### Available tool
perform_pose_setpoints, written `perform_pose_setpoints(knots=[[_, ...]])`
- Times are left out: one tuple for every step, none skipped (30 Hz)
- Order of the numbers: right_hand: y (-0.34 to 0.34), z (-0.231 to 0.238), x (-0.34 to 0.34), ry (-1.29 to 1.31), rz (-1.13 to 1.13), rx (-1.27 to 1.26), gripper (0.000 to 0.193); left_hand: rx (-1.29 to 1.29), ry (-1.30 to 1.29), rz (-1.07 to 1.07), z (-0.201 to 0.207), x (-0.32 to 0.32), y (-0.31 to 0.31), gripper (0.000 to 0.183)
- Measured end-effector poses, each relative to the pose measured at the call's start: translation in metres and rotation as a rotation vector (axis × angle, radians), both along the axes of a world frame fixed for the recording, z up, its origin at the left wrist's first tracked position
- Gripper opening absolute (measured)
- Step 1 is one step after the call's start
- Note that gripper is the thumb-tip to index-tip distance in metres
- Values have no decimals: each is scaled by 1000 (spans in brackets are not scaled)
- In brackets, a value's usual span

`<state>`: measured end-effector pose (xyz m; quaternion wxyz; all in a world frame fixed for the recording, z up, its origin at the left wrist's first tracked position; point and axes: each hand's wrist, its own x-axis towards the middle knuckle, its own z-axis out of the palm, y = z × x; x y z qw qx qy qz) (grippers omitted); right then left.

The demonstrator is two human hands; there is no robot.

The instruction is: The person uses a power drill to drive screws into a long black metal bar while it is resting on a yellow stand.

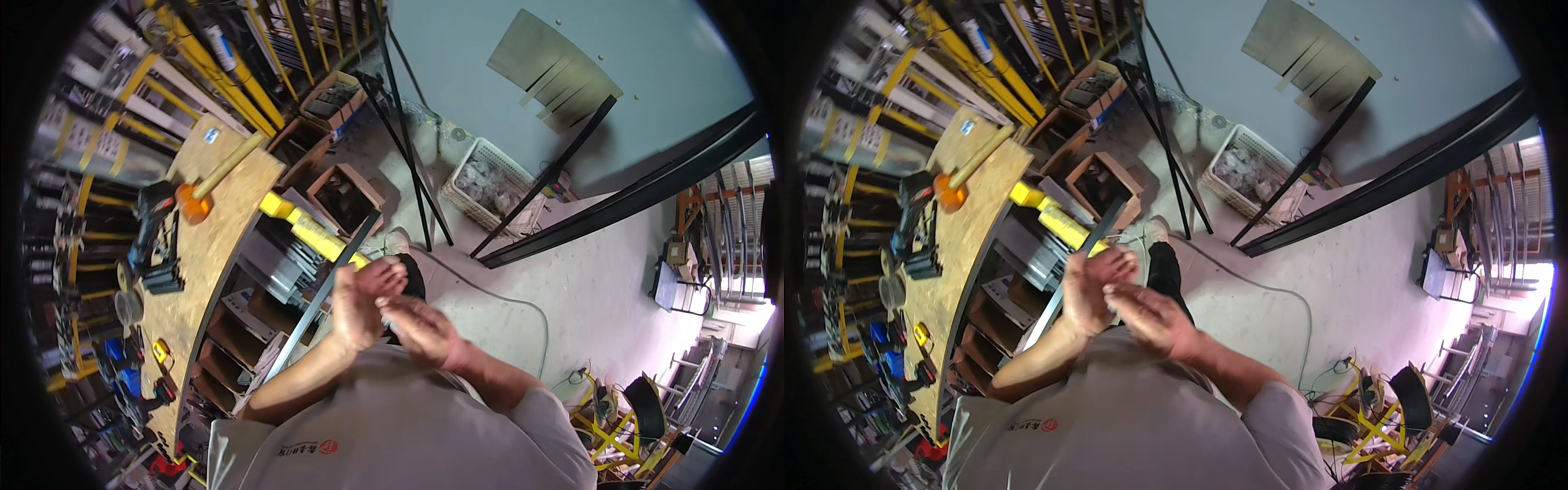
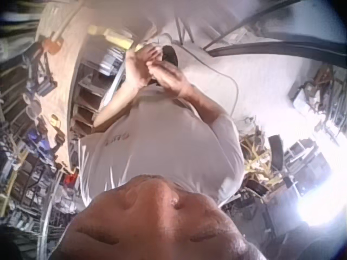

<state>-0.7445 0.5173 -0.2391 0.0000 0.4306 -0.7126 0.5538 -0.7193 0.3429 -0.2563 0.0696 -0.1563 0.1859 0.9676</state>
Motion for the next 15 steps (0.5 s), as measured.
perform_pose_setpoints(knots=[[12,-3,-32,19,-107,151,51,-165,-45,131,-22,-10,-5,67],[26,-5,-71,32,-202,295,51,-345,-94,265,-39,-18,-11,58],[45,-16,-108,26,-360,341,53,-661,-130,267,-47,-27,-18,51],[65,-33,-152,23,-508,378,56,-988,-166,268,-50,-38,-25,43],[88,-61,-195,0,-605,484,63,-1227,-197,174,-54,-43,-34,41],[107,-94,-234,-23,-698,590,70,-1334,-195,142,-64,-47,-40,41],[120,-116,-267,90,-750,726,76,-1474,-212,68,-66,-54,-50,41],[126,-137,-298,216,-786,853,83,-1612,-238,3,-67,-61,-55,40],[132,-167,-323,95,-757,837,86,-1566,-280,53,-70,-74,-57,37],[130,-193,-346,-23,-716,826,89,-1657,-255,10,-67,-89,-66,37],[111,-203,-369,-76,-635,819,81,-1914,-185,-4,-85,-89,-76,38],[86,-219,-394,-93,-578,868,72,-2173,-93,-23,-92,-104,-83,40],[60,-234,-413,-204,-516,790,67,-2248,-81,-123,-93,-112,-85,42],[28,-250,-436,-308,-455,701,61,-2345,-48,-196,-93,-116,-83,41],[-6,-266,-462,-307,-445,665,58,-2340,-49,-215,-91,-126,-83,41]])
